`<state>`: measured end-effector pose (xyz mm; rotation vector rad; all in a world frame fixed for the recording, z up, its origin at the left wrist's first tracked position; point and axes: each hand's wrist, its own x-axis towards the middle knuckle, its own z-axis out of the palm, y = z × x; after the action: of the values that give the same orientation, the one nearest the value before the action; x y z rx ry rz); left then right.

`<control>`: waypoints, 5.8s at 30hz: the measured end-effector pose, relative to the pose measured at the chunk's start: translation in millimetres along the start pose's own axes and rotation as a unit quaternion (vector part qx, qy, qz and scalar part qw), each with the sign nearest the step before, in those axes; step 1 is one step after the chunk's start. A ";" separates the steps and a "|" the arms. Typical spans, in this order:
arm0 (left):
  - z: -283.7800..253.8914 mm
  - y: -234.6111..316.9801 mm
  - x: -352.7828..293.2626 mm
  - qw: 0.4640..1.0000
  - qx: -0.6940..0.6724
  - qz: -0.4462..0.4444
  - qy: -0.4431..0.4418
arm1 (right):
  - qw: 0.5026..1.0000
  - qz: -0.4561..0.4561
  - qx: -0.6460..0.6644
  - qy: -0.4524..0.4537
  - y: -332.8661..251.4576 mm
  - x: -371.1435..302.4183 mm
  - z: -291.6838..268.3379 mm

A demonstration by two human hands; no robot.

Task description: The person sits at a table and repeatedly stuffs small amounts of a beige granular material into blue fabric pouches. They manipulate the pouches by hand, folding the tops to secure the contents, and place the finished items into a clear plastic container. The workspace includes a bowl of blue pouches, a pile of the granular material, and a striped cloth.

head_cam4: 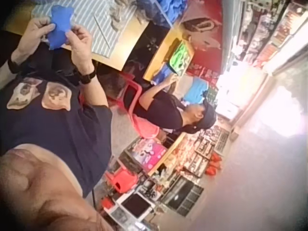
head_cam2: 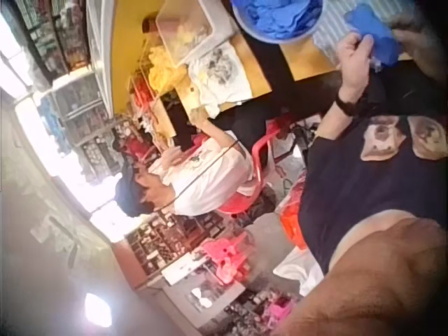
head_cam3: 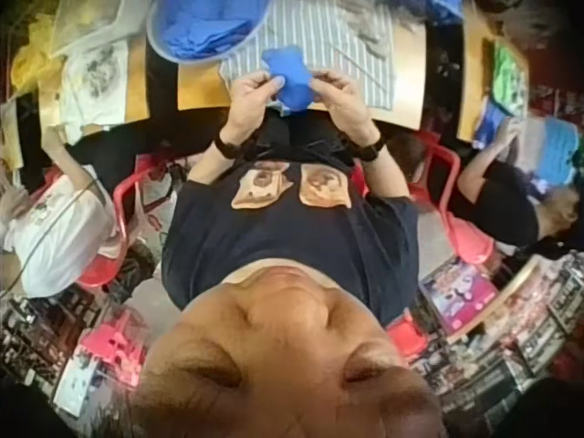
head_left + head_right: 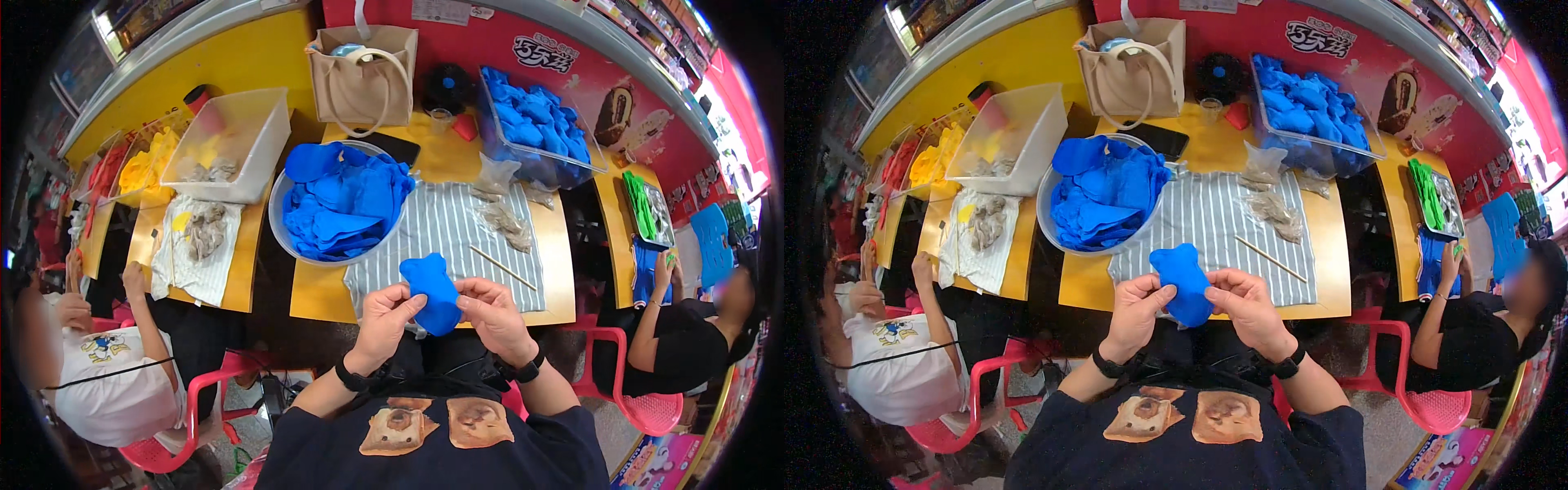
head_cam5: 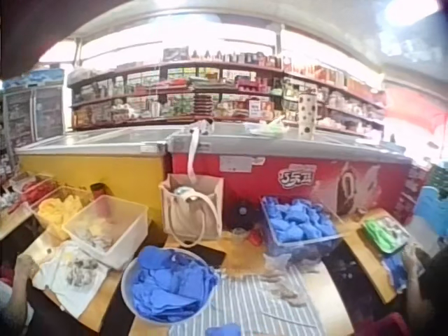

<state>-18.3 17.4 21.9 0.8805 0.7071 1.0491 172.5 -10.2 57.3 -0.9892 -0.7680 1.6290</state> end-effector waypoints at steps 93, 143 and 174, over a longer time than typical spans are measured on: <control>19.7 -62.9 13.6 0.997 0.025 0.065 0.029 | 0.710 -0.486 -0.505 0.067 47.7 -2.7 0.7; 20.1 -27.8 -6.3 0.947 0.256 0.140 -0.138 | 0.955 -0.264 -0.092 0.103 47.2 6.5 -26.8; 4.1 -28.9 5.6 0.975 -0.105 -0.152 -0.124 | 0.786 -0.441 -0.419 0.113 43.8 8.6 -16.8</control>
<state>-0.6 14.8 -1.8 0.6791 0.4911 0.7096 167.1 -13.2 10.0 -1.1173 -1.5475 0.2924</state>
